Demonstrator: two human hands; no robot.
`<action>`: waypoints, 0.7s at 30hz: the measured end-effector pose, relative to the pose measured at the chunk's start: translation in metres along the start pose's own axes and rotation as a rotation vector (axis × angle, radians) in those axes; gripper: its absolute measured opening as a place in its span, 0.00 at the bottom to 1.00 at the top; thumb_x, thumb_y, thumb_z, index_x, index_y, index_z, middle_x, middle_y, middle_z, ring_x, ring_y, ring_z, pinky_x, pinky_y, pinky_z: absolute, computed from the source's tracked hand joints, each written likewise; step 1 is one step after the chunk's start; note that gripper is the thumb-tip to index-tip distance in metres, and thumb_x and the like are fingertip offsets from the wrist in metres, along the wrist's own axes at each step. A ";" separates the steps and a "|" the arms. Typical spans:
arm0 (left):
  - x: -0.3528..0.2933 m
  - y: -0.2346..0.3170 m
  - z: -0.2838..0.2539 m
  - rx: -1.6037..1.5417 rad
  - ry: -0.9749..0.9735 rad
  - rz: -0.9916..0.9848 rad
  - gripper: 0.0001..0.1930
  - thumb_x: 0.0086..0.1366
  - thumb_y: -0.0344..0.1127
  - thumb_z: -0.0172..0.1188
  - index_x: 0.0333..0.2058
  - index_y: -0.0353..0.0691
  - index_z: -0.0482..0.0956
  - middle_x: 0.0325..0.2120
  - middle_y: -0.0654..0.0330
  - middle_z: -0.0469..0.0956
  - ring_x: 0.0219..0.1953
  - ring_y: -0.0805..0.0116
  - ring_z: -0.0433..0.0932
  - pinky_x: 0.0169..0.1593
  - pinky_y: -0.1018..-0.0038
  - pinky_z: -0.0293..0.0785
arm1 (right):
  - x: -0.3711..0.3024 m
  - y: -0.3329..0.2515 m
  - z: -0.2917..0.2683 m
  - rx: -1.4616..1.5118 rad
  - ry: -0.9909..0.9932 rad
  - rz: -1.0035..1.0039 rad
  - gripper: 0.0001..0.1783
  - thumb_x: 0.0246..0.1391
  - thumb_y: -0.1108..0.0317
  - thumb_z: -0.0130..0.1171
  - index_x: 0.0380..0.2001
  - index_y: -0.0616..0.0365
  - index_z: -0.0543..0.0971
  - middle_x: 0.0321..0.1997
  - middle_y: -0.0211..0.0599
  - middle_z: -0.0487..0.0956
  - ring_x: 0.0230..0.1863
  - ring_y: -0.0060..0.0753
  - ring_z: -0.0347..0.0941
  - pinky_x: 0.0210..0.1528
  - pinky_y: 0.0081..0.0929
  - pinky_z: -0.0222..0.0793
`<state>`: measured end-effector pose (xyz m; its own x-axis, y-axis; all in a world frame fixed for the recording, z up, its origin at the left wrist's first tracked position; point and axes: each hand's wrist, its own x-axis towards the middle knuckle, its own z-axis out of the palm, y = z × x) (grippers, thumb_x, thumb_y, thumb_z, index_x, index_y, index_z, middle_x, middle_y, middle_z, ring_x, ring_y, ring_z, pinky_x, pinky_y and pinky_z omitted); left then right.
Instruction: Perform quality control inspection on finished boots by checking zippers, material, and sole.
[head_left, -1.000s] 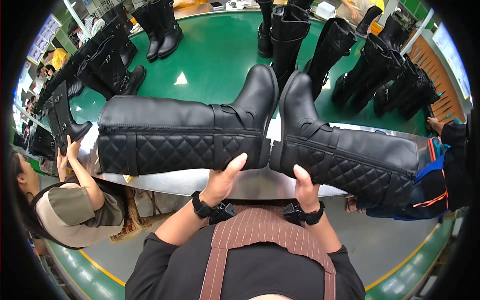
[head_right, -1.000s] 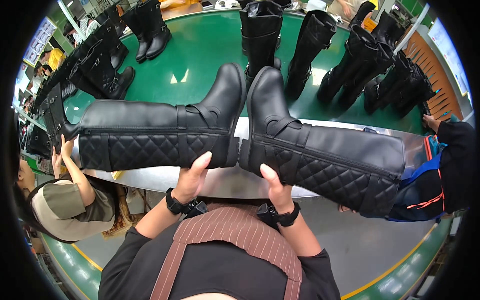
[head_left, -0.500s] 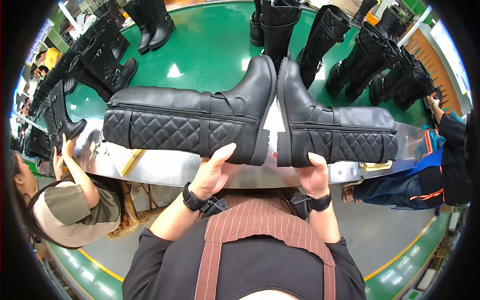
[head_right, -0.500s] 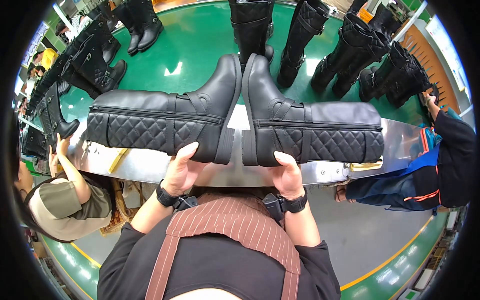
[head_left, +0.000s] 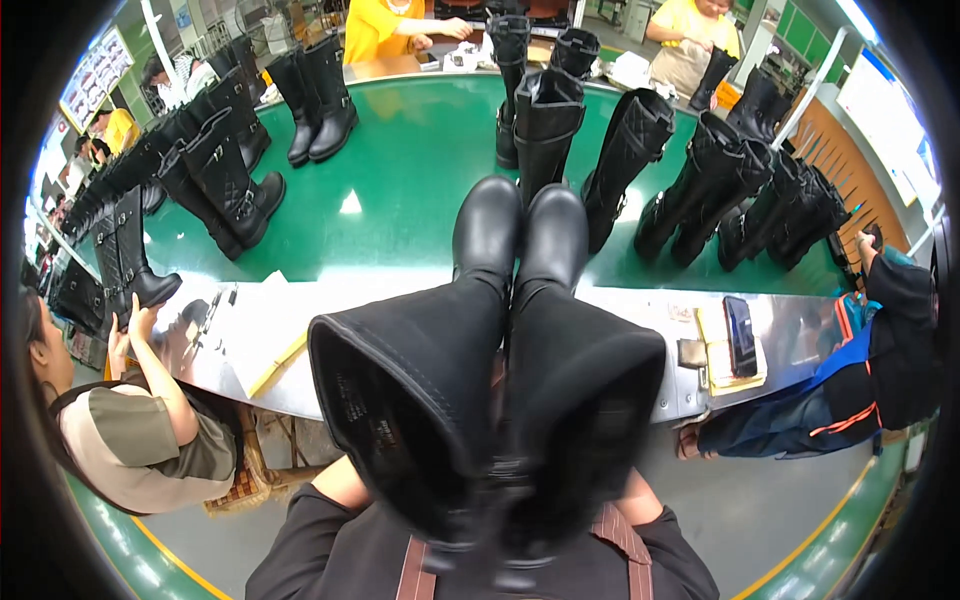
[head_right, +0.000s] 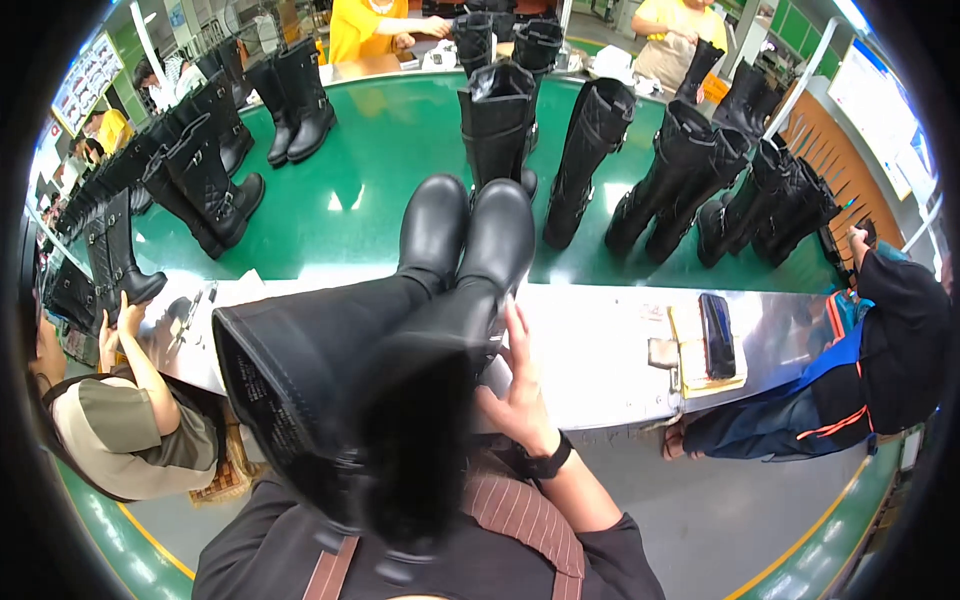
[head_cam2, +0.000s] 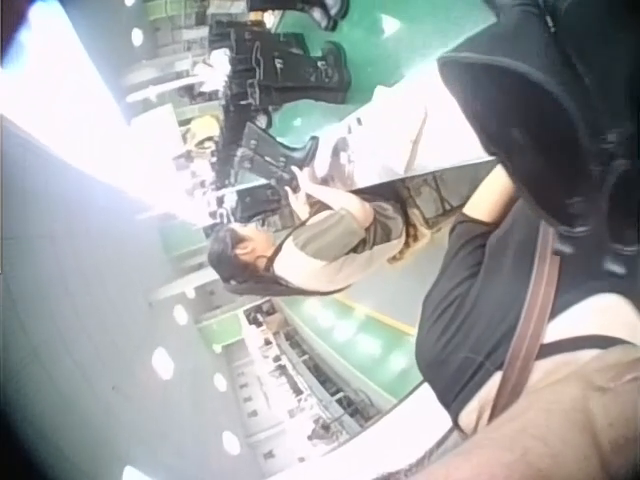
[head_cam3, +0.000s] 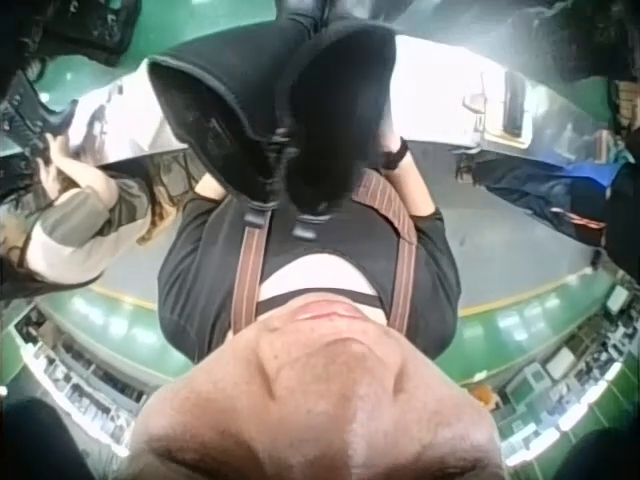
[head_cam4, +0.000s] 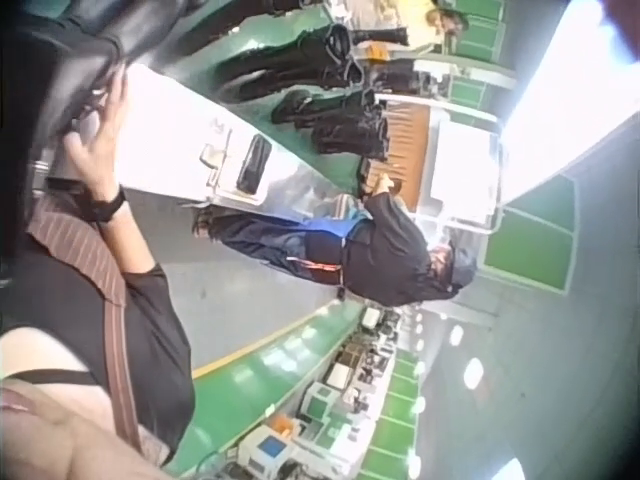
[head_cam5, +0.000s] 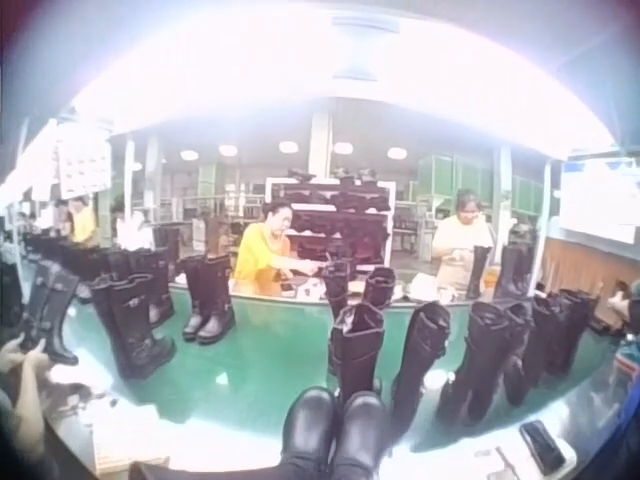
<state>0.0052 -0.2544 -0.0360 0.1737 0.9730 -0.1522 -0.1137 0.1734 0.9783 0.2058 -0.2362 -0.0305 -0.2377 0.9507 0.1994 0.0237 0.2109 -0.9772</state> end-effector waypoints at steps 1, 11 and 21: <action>-0.002 0.000 -0.001 0.063 -0.009 0.087 0.28 0.66 0.35 0.58 0.63 0.41 0.62 0.53 0.58 0.69 0.51 0.72 0.70 0.51 0.74 0.71 | 0.003 0.002 -0.003 -0.002 -0.017 -0.062 0.34 0.53 0.78 0.53 0.65 0.55 0.61 0.69 0.42 0.57 0.62 0.38 0.65 0.58 0.38 0.67; -0.008 0.004 0.001 0.335 -0.142 0.655 0.30 0.68 0.38 0.55 0.66 0.44 0.55 0.58 0.56 0.64 0.55 0.67 0.69 0.57 0.70 0.67 | 0.026 0.062 -0.023 1.114 0.229 0.512 0.26 0.66 0.53 0.46 0.61 0.58 0.65 0.56 0.40 0.73 0.50 0.31 0.72 0.53 0.31 0.70; 0.035 -0.012 0.014 -0.730 -0.145 -0.055 0.27 0.74 0.52 0.39 0.62 0.39 0.62 0.52 0.60 0.74 0.49 0.71 0.75 0.54 0.71 0.73 | -0.031 0.056 -0.039 1.025 0.144 0.434 0.25 0.66 0.53 0.44 0.57 0.60 0.69 0.54 0.44 0.74 0.51 0.42 0.73 0.56 0.40 0.68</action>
<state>0.0263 -0.2242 -0.0508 0.3197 0.9387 -0.1287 -0.7130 0.3278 0.6198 0.2525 -0.2451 -0.0882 -0.2879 0.9295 -0.2307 -0.7490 -0.3686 -0.5505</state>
